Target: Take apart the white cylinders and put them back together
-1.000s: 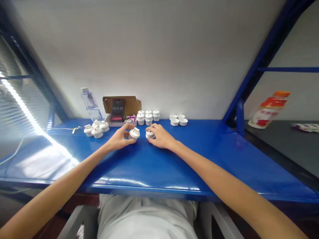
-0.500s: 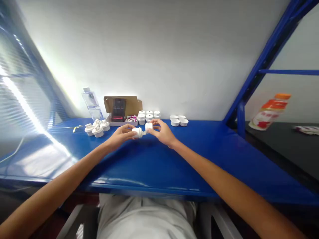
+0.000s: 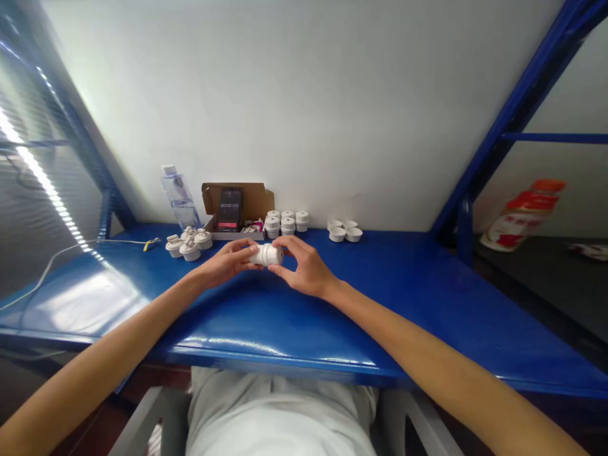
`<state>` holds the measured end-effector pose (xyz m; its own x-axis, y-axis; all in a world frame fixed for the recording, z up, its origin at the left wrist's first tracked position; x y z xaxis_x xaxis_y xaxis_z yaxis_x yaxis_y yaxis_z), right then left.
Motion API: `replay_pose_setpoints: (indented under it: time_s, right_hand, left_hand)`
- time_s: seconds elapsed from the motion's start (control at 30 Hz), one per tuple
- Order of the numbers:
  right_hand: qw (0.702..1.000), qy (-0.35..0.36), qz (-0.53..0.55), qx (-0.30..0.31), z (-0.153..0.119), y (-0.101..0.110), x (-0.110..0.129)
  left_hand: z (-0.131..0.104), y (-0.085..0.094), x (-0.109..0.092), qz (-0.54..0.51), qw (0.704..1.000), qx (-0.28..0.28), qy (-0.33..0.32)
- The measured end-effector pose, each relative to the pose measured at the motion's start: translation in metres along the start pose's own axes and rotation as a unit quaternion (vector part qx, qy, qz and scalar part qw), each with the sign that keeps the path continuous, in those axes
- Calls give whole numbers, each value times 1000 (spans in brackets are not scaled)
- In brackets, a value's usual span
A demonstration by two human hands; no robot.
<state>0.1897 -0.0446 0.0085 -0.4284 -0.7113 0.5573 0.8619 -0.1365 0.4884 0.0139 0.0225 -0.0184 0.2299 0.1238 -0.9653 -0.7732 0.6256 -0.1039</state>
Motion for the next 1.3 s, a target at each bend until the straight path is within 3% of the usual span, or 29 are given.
replay_pose_setpoints:
  time_s: [0.07,0.13,0.27,0.33,0.4,0.5,0.67,0.83,1.0,1.07,1.17,1.2,1.3]
  right_hand:
    - [998,-54,30,-18,-1,-1,-8]
    - [997,-60,33,-16,-3,-3,-10]
    - [996,76,-39,-5,-4,-1,9]
    - [993,109,-55,-8,-4,0,14]
    - [997,61,-43,-19,-2,2,9]
    - [998,-64,-4,-21,-2,3,-8]
    - [999,-44,21,2,-2,0,-5]
    - [969,-213,122,8,-5,-10,-25]
    - [994,-69,87,23,-3,-10,-2]
    - [991,-92,96,14,-3,-9,-4]
    - [962,-223,159,16,-5,-13,-22]
    - [957,-236,168,20,-5,-15,-24]
    - [983,-139,117,20,-4,-13,-12]
  left_hand:
    - [-1,-1,-3,-3,1000,10,-17]
    - [-1,-2,-4,-2,1000,13,-16]
    - [-1,-4,-2,0,1000,3,26]
    - [-2,-6,-4,7,999,-1,36]
    - [-3,-8,-10,16,1000,0,12]
    - [-4,-10,-17,41,998,16,-33]
    - [-6,-8,-8,49,998,20,23]
    - [-5,-10,-14,63,997,29,-23]
    - [-6,-8,-1,47,997,25,50]
    - [-5,-10,-6,44,998,32,27]
    - [-5,-12,-18,66,996,34,-42]
    - [-5,-12,-20,77,995,33,-49]
    - [-5,-9,-14,91,996,23,-7]
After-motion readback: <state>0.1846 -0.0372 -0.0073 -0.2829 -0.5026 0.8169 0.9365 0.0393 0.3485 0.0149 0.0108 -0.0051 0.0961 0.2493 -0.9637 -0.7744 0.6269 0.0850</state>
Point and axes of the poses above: each hand's wrist, its own z-axis towards the middle knuckle, its own y-axis out of the back of the hand, x = y × z, the point moved 6 cm from there along z, towards the middle knuckle, and after that the axes turned 9 degrees about -y, right-handed, at the moved point
